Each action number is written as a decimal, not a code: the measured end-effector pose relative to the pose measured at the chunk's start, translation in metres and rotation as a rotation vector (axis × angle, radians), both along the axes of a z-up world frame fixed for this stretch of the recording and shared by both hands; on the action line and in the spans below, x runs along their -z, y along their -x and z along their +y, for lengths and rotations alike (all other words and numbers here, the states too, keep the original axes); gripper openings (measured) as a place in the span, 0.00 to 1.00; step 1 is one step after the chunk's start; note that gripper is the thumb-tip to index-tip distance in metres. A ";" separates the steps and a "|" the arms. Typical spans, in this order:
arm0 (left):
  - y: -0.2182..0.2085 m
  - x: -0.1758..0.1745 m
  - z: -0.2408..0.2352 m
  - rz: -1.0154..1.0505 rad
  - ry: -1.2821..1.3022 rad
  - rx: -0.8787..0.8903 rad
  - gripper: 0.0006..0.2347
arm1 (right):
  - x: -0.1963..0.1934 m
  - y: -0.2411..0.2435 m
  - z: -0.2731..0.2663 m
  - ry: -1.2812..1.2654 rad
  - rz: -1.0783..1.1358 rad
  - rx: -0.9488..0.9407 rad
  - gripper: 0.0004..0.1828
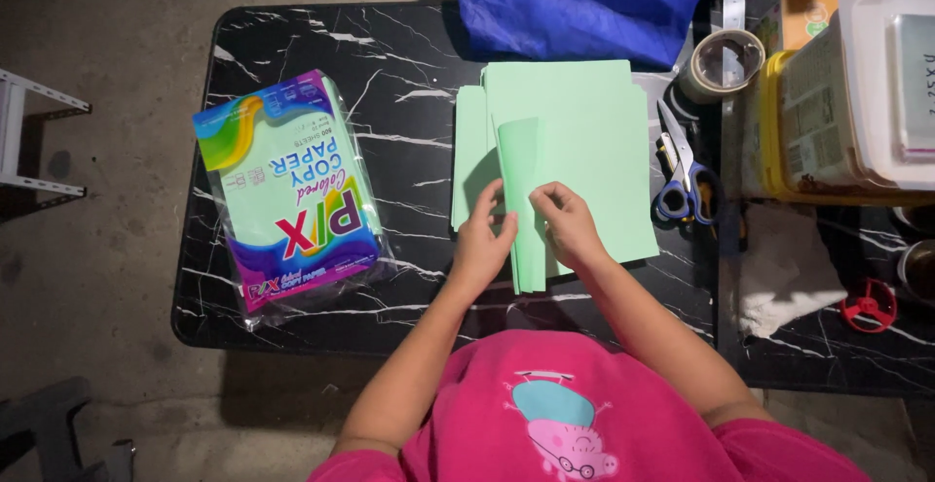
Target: The person folds a stack of light green paper sheets in half on a black marble-patterned table. They align the edges, crease the fold, and then unfold the paper to place it back on the stack. The person repeats this folding and unfolding process with the same stack of paper.
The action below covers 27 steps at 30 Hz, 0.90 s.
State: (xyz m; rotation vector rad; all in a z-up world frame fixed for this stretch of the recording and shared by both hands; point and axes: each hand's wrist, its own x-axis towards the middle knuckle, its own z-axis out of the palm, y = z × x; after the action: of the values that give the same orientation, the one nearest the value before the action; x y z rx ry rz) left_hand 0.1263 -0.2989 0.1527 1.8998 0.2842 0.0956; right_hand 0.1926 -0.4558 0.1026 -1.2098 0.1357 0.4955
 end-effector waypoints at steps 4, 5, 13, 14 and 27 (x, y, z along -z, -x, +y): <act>-0.002 0.006 0.003 -0.052 -0.016 -0.002 0.24 | 0.014 0.000 0.001 -0.032 -0.014 0.046 0.06; -0.001 0.002 0.002 -0.031 -0.035 0.000 0.25 | 0.012 0.001 0.002 -0.039 -0.021 0.063 0.08; -0.005 -0.009 0.001 -0.077 -0.064 0.031 0.25 | -0.019 0.003 0.009 0.071 -0.144 0.093 0.23; -0.004 -0.020 0.000 0.036 -0.099 0.030 0.25 | -0.003 0.004 0.005 0.078 -0.166 0.055 0.20; 0.004 -0.013 0.001 -0.198 -0.081 0.101 0.19 | -0.020 0.001 0.008 0.106 -0.149 -0.080 0.10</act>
State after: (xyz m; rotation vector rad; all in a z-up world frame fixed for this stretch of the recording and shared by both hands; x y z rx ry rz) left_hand 0.1228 -0.2977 0.1662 1.9641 0.0505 0.2284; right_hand 0.1912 -0.4479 0.1227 -1.3549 -0.0136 0.4704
